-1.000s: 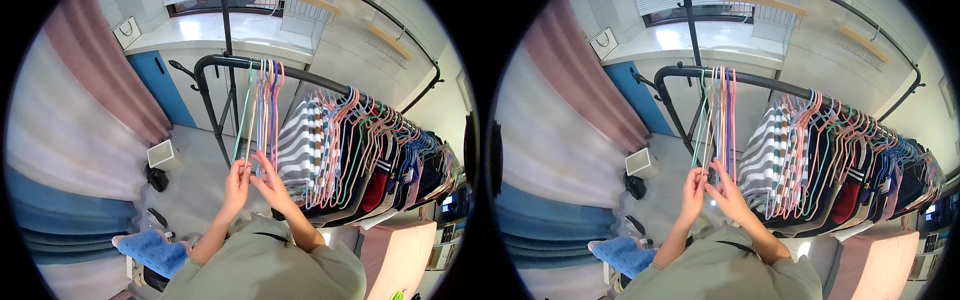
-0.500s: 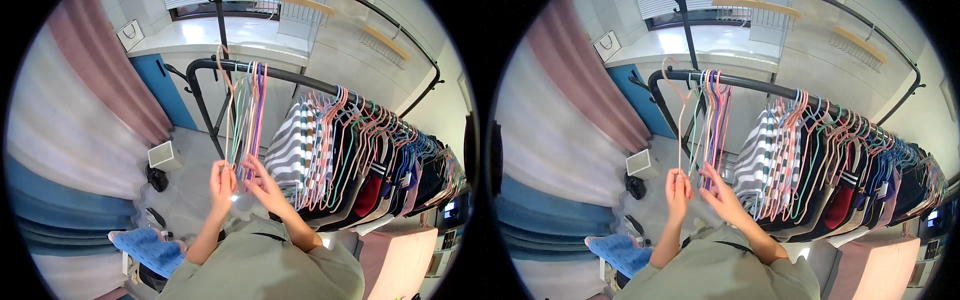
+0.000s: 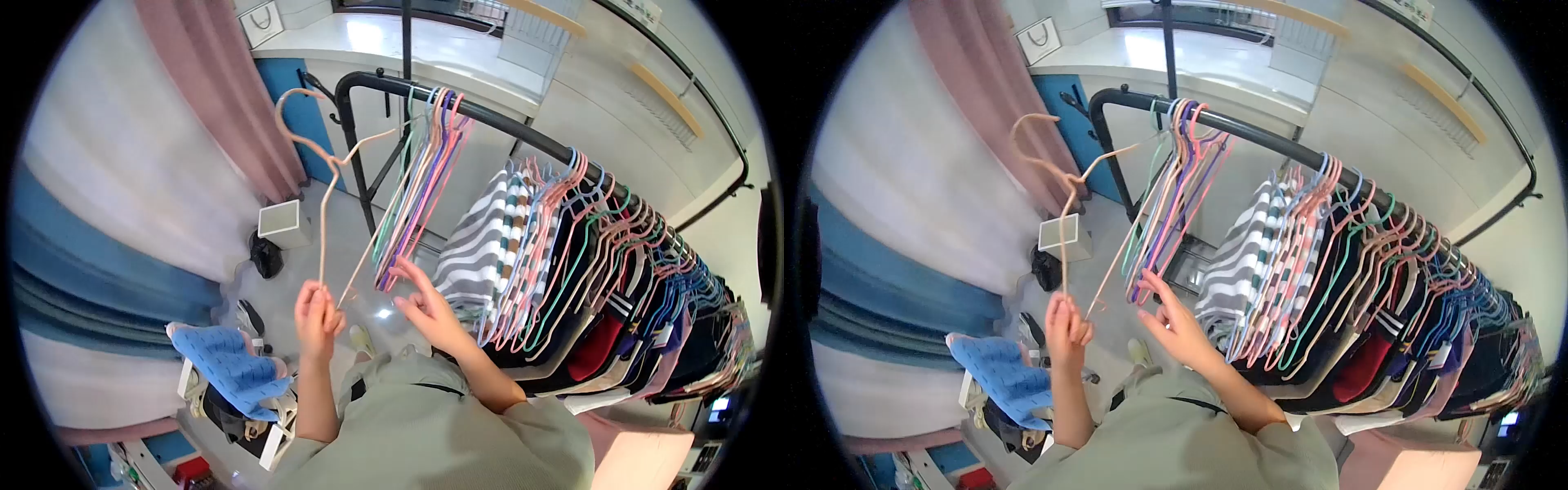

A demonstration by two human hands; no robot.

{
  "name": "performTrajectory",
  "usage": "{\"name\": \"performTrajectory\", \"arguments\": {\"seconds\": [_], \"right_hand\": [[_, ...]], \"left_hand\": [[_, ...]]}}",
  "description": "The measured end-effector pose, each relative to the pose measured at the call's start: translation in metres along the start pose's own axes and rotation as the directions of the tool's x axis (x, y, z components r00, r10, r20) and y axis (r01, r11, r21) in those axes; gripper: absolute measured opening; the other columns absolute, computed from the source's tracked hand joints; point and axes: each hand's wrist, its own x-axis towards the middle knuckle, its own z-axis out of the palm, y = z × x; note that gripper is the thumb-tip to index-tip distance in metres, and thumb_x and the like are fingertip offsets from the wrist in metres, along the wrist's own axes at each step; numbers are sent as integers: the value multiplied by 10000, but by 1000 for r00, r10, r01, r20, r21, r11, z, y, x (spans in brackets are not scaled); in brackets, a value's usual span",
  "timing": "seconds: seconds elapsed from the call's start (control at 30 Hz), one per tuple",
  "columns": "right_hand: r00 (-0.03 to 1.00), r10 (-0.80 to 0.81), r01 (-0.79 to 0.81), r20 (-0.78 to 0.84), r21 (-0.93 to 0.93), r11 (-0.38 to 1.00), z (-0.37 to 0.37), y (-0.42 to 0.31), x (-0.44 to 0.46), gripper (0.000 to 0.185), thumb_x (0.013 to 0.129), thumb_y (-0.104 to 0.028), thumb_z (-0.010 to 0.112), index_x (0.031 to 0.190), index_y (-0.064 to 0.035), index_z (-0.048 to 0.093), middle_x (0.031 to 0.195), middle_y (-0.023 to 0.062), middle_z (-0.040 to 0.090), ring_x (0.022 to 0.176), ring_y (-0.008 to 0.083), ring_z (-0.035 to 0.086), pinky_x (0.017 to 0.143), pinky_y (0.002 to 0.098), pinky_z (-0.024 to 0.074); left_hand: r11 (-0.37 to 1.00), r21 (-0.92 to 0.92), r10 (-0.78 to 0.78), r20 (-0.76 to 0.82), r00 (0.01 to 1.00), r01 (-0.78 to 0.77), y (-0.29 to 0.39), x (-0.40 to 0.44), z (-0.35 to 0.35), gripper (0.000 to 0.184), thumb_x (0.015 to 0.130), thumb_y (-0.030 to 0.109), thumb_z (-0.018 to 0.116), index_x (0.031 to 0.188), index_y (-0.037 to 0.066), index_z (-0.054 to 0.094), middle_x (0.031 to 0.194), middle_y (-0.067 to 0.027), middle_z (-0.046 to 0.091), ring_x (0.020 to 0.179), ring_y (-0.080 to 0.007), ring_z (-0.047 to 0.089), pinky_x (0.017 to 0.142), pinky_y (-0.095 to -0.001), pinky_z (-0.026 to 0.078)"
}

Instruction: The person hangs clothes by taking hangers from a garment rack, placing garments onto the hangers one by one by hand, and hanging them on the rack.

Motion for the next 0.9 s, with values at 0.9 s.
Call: {"name": "performTrajectory", "arguments": {"seconds": [0.9], "right_hand": [[972, -40, 19, 232, 93, 995, 49, -8, 19, 454, 810, -18, 520, 1255, -50, 439, 1178, 46, 511, 576, 29, 332, 570, 173, 341]], "left_hand": [[997, -49, -65, -135, 989, 58, 37, -52, -63, 181, 960, 187, 377, 911, 43, 475, 475, 67, 252, 365, -16, 182, 365, -186, 185]]}}
